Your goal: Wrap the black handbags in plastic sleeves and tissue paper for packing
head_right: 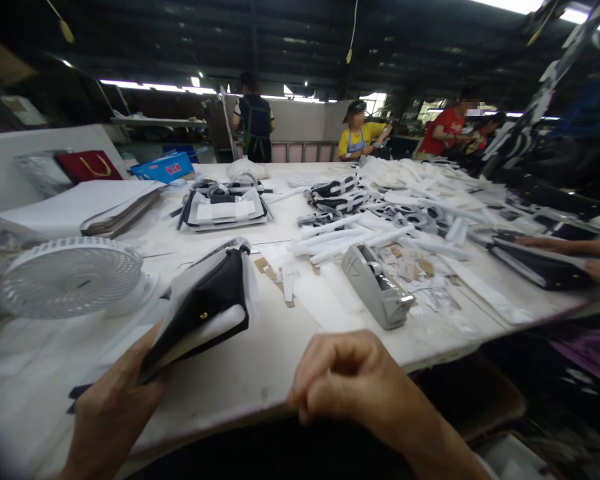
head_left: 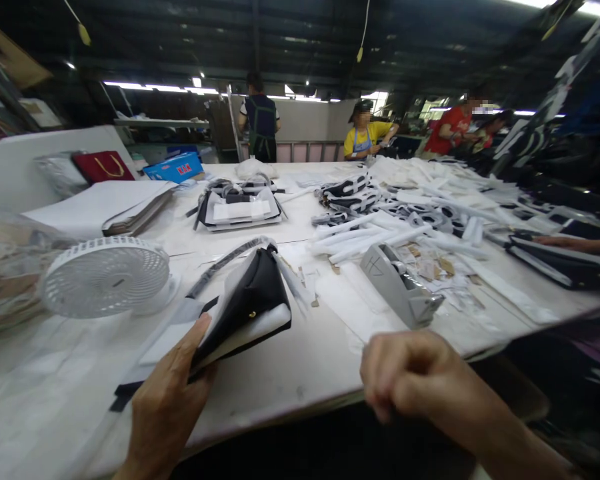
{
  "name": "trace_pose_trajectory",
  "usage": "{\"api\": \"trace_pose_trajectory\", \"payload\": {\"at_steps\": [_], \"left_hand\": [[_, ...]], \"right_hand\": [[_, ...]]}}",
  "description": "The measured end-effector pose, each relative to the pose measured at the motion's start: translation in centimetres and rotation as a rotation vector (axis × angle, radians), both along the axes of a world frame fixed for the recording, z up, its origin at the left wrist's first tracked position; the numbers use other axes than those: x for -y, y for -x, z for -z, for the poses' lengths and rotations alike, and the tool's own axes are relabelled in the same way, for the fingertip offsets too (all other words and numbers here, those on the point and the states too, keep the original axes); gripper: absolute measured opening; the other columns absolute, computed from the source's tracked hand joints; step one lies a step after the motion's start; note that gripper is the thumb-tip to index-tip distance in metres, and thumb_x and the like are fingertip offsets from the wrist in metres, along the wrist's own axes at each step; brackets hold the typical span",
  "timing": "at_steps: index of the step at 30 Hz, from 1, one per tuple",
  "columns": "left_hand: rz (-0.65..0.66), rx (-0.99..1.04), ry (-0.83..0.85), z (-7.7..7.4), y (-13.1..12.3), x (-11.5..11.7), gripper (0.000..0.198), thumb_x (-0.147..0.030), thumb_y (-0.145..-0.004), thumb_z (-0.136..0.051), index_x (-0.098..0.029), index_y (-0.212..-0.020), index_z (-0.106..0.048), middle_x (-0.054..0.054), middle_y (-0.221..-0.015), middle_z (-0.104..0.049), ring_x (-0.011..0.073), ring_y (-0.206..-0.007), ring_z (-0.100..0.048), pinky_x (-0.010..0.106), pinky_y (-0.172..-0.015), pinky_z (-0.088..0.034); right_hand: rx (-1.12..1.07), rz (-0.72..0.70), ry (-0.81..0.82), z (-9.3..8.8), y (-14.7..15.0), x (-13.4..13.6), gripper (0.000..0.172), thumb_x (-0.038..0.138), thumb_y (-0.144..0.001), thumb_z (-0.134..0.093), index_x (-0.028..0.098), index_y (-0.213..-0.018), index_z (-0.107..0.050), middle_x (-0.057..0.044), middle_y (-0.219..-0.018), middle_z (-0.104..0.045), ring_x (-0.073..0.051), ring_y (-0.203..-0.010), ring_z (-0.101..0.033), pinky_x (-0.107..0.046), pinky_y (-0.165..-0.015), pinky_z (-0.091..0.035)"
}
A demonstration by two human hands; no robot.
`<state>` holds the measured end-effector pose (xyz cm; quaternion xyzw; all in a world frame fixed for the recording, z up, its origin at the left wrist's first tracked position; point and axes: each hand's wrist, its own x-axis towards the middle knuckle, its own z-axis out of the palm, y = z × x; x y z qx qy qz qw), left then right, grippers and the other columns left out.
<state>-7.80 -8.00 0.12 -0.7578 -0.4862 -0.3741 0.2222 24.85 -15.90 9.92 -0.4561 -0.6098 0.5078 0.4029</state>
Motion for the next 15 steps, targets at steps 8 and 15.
{"api": "trace_pose_trajectory", "payload": {"at_steps": [8,15], "left_hand": [[-0.16,0.067,0.035,-0.7,1.5,-0.5,0.041,-0.038,-0.088,-0.063,-0.022,-0.126,-0.06,0.004,-0.094,-0.075,0.0218,-0.067,-0.07,0.028,-0.057,-0.05],[-0.21,0.128,0.096,-1.1,1.9,-0.5,0.035,-0.045,-0.089,-0.059,-0.025,-0.117,-0.061,0.001,-0.08,-0.072,0.0202,-0.061,-0.067,0.026,-0.052,-0.044]], "right_hand": [[0.629,0.494,-0.16,9.2,-2.3,-11.0,0.041,0.05,-0.081,-0.067,0.02,-0.056,-0.052,0.005,-0.053,-0.051,-0.012,-0.054,-0.047,-0.025,-0.054,-0.035],[1.079,0.166,-0.41,11.1,1.6,-16.2,0.016,0.023,-0.087,-0.062,0.014,-0.097,-0.069,-0.014,-0.1,-0.071,-0.027,-0.097,-0.062,-0.04,-0.088,-0.045]]}}
